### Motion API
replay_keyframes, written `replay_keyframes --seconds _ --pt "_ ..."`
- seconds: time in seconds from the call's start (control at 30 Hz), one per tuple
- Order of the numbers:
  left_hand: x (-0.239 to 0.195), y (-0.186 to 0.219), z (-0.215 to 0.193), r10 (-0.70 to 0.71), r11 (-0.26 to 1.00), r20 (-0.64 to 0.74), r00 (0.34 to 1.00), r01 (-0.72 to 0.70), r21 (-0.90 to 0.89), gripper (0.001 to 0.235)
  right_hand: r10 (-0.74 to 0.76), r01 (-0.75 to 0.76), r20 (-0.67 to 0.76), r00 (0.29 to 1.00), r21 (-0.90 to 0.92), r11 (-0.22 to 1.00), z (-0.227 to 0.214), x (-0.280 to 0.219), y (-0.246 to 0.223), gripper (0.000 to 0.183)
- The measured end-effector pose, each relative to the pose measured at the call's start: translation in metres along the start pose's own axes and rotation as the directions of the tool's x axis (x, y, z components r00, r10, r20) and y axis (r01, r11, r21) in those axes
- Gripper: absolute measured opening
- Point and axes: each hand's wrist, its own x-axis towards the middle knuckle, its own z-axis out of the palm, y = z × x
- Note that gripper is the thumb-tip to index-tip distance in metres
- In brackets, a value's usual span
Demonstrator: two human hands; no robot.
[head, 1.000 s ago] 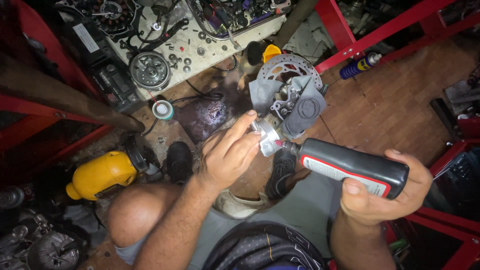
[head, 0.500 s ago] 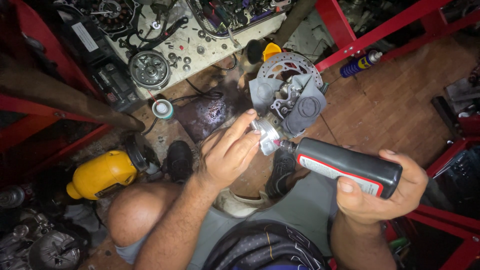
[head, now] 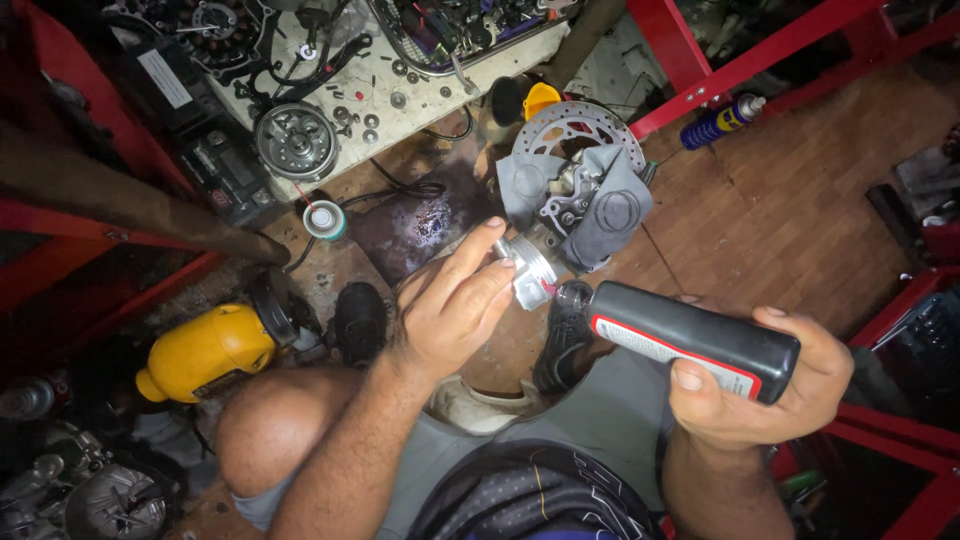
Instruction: Lubricating and inspecting a motorcycle piston during engine repair
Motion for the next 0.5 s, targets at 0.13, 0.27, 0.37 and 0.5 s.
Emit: replay_keyframes --seconds 0.13,0.27,0.37,0.5 --pt "0.005 0.002 0.0 -0.01 1.0 -0.023 1.0 0.009 -0.025 0.011 0.008 -0.008 0.005 1.0 -0.011 1.0 0.0 0.001 -0.001 0.068" --pt "0.005 0.007 0.004 -0.114 0.985 -0.043 0.993 0.107 -0.136 0.009 0.018 -0.018 -0.004 1.0 0.014 1.0 0.001 -0.001 0.0 0.069" --pt "0.001 0.009 0.01 -0.206 0.958 -0.055 0.977 0.19 -0.217 0.007 0.011 -0.009 -0.031 0.999 0.072 0.997 0.007 0.0 0.001 0.071" --pt "-0.004 0.01 0.016 -0.288 0.92 -0.091 0.953 0.249 -0.303 0.014 0.101 -0.088 -0.068 0.993 0.173 0.981 0.025 0.016 -0.023 0.068"
